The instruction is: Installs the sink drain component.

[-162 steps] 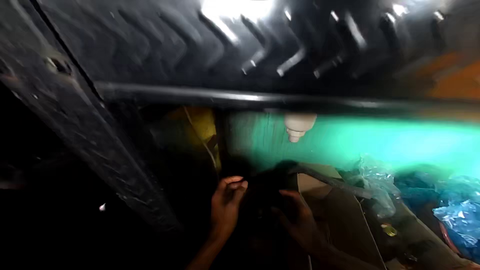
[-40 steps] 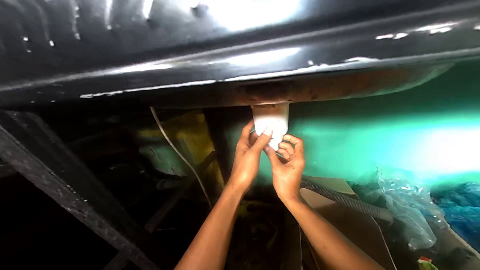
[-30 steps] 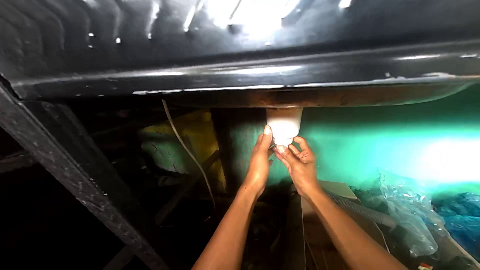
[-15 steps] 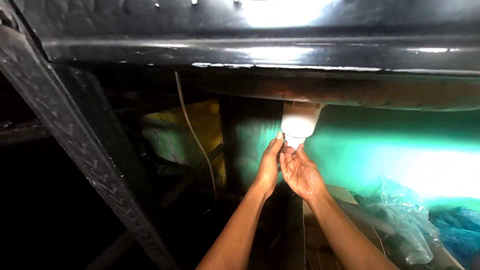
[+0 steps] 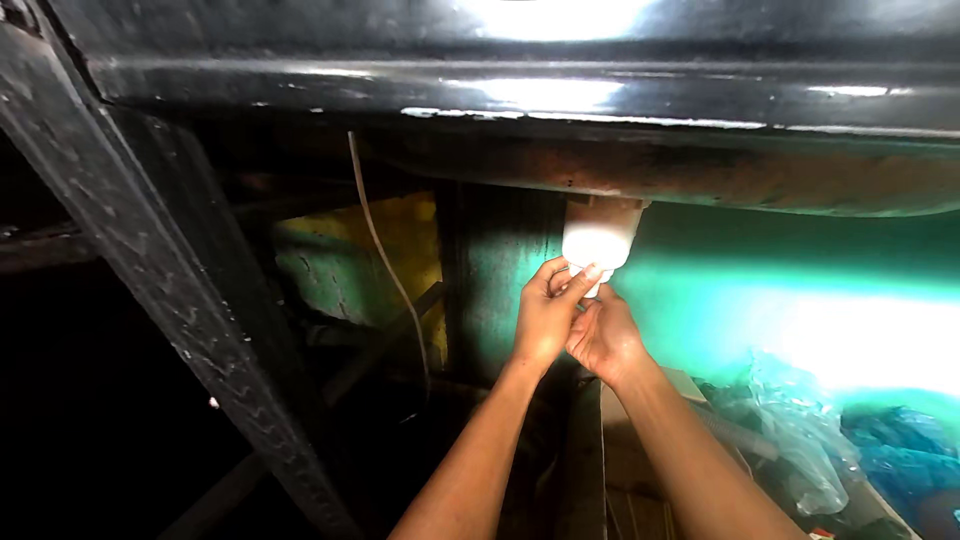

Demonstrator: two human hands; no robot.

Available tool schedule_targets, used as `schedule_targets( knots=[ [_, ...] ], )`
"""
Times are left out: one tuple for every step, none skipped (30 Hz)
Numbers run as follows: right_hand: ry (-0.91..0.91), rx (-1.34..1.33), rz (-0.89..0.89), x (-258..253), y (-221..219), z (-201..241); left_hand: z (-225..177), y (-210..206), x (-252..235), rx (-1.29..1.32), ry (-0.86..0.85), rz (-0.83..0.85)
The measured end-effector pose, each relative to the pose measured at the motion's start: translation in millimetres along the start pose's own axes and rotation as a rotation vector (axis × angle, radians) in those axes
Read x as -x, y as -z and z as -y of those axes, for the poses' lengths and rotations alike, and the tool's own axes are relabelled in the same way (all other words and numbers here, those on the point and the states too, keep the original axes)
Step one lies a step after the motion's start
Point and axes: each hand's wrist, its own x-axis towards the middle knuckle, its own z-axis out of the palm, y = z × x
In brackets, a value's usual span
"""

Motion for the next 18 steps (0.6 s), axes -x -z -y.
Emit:
schedule_targets(
  knots=[
    [0.063, -0.07, 0.018, 1.4, 1.3, -2.2, -0.3, -1.5, -0.4, -0.013, -0.007, -0.02],
    [0.107, -0.15, 0.058, 2.1, 4.8, -4.5, -1.2, -2.1, -0.8, -0.036, -0.005, -0.036],
    [0.124, -0.218, 0.125, 1.9, 11.5, -6.7, -2.3, -2.1, -1.0, -0.058, 0.001, -0.046],
    [0.124, -0.257, 0.217, 1.1, 20.4, -9.1, -3.4, -2.2, -0.8, -0.077, 0.008, -0.051],
    [0.117, -0.255, 0.309, 0.5, 29.2, -12.0, -4.2, -3.0, -0.4, -0.091, 0.012, -0.063],
    [0.116, -0.251, 0.382, -0.7, 35.7, -15.1, -4.6, -3.6, -0.2, -0.102, 0.012, -0.078],
    [0.121, -0.254, 0.433, -2.5, 39.8, -18.3, -5.0, -3.5, 0.1, -0.112, 0.015, -0.089],
    [0.133, -0.25, 0.465, -4.4, 41.9, -21.6, -5.7, -3.3, 0.5, -0.125, 0.02, -0.099],
    [0.144, -0.248, 0.485, -6.2, 42.0, -24.4, -6.3, -3.0, 0.8, -0.139, 0.024, -0.108],
    [0.148, -0.258, 0.498, -8.1, 40.6, -26.4, -7.1, -2.9, 1.0, -0.148, 0.022, -0.119],
    [0.147, -0.287, 0.494, -10.0, 38.1, -27.6, -7.6, -2.9, 1.4, -0.151, 0.019, -0.134],
    [0.145, -0.287, 0.48, -10.8, 35.3, -27.6, -8.4, -2.7, 1.7, -0.151, 0.02, -0.145],
    [0.139, -0.278, 0.458, -10.8, 32.9, -26.4, -9.1, -2.4, 1.8, -0.148, 0.023, -0.151],
    [0.129, -0.267, 0.43, -10.2, 30.9, -24.7, -9.6, -2.7, 1.9, -0.133, 0.027, -0.152],
    [0.114, -0.247, 0.403, -9.2, 29.1, -22.1, -9.8, -2.7, 1.9, -0.119, 0.031, -0.144],
    [0.088, -0.221, 0.393, -8.0, 27.9, -18.7, -9.8, -2.8, 1.7, -0.111, 0.034, -0.133],
    [0.058, -0.188, 0.39, -7.3, 26.9, -15.6, -10.1, -2.8, 1.8, -0.113, 0.04, -0.116],
    [0.023, -0.158, 0.371, -6.5, 25.6, -13.1, -10.0, -3.1, 2.3, -0.122, 0.048, -0.099]
  ],
)
